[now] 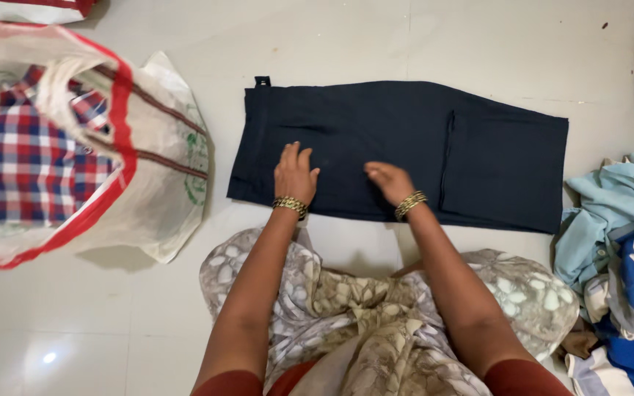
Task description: The person folds a pair of dark trousers by hand while sitting on the floor, smoothing the fabric and folding the legs into a compact square shape.
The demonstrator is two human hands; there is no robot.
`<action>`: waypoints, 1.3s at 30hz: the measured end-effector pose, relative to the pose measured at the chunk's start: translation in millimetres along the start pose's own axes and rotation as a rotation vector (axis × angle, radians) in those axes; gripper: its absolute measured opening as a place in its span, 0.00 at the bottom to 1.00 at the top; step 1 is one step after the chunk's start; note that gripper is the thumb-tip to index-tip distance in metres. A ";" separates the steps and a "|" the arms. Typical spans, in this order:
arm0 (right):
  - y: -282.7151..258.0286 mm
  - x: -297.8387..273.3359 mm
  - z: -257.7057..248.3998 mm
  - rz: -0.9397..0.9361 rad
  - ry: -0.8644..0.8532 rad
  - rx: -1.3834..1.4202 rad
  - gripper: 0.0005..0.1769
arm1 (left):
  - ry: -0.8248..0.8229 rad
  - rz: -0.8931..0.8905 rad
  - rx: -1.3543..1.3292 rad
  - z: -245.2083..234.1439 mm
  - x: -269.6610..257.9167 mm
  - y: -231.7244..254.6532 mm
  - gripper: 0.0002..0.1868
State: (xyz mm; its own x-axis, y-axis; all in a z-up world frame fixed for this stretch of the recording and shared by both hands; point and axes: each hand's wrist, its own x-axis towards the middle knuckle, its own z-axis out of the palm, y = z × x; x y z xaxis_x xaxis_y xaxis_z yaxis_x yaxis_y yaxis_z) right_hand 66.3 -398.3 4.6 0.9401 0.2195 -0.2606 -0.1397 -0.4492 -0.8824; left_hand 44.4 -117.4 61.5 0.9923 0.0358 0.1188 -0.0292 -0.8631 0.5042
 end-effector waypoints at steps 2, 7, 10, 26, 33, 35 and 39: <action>1.3 12.3 -25.6 0.031 0.177 -0.125 0.15 | 0.037 0.058 0.029 23.9 20.7 0.7 0.25; -24.8 42.9 -29.2 -0.204 0.270 -0.467 0.13 | 0.219 0.252 0.314 53.9 80.6 -35.6 0.16; -62.6 66.8 -1.1 -0.450 0.291 -0.583 0.16 | 0.154 0.324 0.440 48.7 100.2 -56.5 0.11; -63.4 121.3 81.3 -0.711 0.039 -0.830 0.08 | 0.042 0.326 0.348 35.5 110.2 -77.0 0.02; -57.2 154.5 50.9 -0.306 0.025 -0.214 0.13 | -0.040 -0.007 0.040 33.9 132.2 -43.5 0.07; -58.3 165.1 52.4 -0.314 0.226 -0.259 0.15 | 0.058 0.059 -0.211 54.1 143.4 -29.7 0.12; -55.8 174.0 64.5 -0.451 0.174 -0.789 0.27 | -0.025 0.109 -0.230 105.1 149.6 4.6 0.29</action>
State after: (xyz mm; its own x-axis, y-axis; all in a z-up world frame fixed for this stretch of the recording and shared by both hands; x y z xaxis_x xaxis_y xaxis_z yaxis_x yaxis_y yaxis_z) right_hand 217.6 -279.2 -16.8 0.8963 0.4128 0.1620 0.4433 -0.8263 -0.3474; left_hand 205.4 -168.9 -8.3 0.9843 -0.0662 0.1638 -0.1603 -0.7240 0.6709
